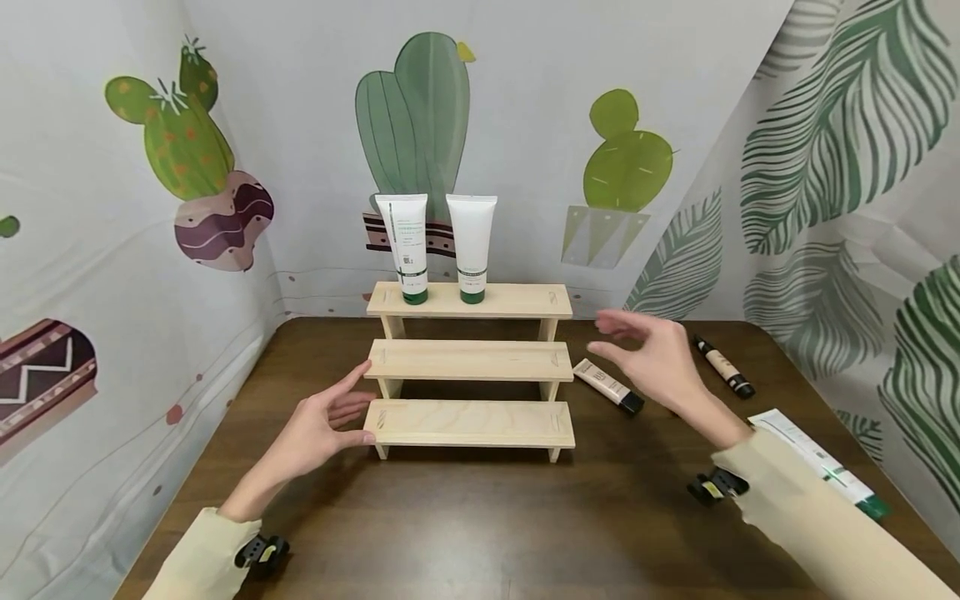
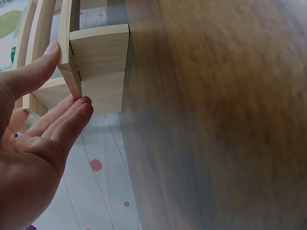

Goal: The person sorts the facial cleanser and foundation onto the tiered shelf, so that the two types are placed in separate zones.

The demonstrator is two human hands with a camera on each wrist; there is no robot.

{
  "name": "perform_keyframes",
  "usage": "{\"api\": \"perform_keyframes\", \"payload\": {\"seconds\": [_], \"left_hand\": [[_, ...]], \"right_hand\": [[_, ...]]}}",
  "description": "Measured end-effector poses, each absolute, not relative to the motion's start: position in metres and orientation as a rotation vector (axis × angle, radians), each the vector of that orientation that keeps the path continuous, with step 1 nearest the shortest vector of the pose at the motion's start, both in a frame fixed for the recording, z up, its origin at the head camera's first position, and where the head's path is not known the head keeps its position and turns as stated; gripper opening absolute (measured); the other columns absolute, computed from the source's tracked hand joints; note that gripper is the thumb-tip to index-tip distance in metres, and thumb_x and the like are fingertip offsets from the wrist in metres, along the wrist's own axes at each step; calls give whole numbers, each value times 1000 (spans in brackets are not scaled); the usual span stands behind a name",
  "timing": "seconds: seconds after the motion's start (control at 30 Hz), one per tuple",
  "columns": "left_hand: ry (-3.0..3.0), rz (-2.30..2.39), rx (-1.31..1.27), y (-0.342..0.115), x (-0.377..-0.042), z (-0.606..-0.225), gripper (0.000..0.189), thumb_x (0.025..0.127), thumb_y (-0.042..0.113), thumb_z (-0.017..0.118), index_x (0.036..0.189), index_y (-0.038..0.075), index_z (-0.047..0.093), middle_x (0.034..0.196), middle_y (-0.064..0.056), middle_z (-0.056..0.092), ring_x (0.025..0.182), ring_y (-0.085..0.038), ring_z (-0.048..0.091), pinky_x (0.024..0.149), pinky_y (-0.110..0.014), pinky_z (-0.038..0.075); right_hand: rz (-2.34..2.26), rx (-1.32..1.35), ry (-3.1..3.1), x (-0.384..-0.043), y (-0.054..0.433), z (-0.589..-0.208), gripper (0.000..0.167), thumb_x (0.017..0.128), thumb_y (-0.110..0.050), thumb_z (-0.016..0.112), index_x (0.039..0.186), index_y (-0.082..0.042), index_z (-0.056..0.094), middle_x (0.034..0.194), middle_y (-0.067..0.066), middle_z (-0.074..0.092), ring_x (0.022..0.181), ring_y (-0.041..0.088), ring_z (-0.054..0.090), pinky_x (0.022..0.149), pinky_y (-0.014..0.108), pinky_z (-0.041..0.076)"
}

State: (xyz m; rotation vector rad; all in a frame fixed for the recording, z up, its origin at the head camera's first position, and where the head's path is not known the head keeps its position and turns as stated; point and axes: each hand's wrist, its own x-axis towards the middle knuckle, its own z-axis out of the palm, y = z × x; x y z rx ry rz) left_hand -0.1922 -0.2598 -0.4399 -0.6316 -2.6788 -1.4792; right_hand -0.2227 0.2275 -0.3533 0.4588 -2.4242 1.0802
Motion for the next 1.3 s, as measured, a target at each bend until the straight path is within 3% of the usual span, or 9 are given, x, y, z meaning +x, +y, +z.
{"api": "perform_keyframes", "payload": {"seconds": [0.13, 0.37, 0.57, 0.73, 0.93, 1.1, 1.23, 1.3], "left_hand": [[-2666, -1495, -624, -261, -192, -441, 109, 78, -2, 93, 167, 25, 35, 134, -25, 67, 123, -37, 67, 100, -41, 58], [-2635, -1561, -657, -260, -192, -441, 106, 80, 1, 92, 166, 24, 36, 135, -25, 66, 125, -37, 66, 103, -44, 57], [-2641, -1572, -649, -260, -191, -442, 107, 79, -1, 92, 166, 24, 36, 135, -25, 66, 125, -37, 66, 103, -44, 56], [-2646, -1570, -653, -259, -191, -441, 107, 79, -2, 92, 166, 24, 36, 135, -26, 66, 125, -37, 66, 103, -44, 56], [-2642, -1580, -650, -259, -193, -439, 107, 79, -2, 91, 166, 23, 35, 135, -24, 66, 125, -37, 65, 103, -47, 56], [-2644, -1583, -642, -259, -193, -438, 107, 79, -3, 91, 166, 24, 36, 135, -24, 66, 125, -37, 65, 104, -48, 55], [-2643, -1590, -644, -259, -192, -438, 107, 79, -3, 91, 166, 23, 36, 135, -24, 66, 125, -38, 65, 104, -47, 55], [-2643, -1589, -648, -259, -192, -438, 107, 79, -3, 91, 166, 23, 36, 135, -25, 66, 125, -38, 65, 104, -46, 56]], "right_hand": [[1054, 422, -2409, -206, 253, -362, 40, 85, -16, 92, 123, -11, 79, 102, 4, 79, 88, 7, 73, 71, 13, 56], [928, 410, -2444, -183, 300, -372, 39, 82, -8, 93, 119, -10, 80, 97, 7, 79, 80, -2, 70, 57, 12, 51], [862, 394, -2500, -165, 338, -378, 47, 78, -3, 94, 122, -9, 78, 93, 7, 79, 78, -10, 65, 60, 9, 48], [785, 393, -2561, -153, 368, -381, 52, 76, -7, 95, 125, -6, 77, 89, 2, 77, 75, -9, 65, 65, 6, 49], [554, 385, -2714, -144, 405, -389, 46, 76, -14, 95, 117, -3, 77, 85, -4, 75, 71, -3, 65, 55, 19, 48], [421, 355, -2831, -139, 433, -399, 47, 73, -16, 96, 112, 1, 77, 89, 3, 74, 71, 7, 64, 52, 25, 48], [462, 247, -3000, -138, 456, -402, 52, 79, -22, 94, 117, 7, 74, 96, 14, 75, 78, 22, 68, 53, 26, 49], [469, 201, -3081, -138, 468, -402, 57, 81, -24, 93, 120, 10, 71, 99, 18, 74, 77, 20, 66, 53, 26, 48]]}}
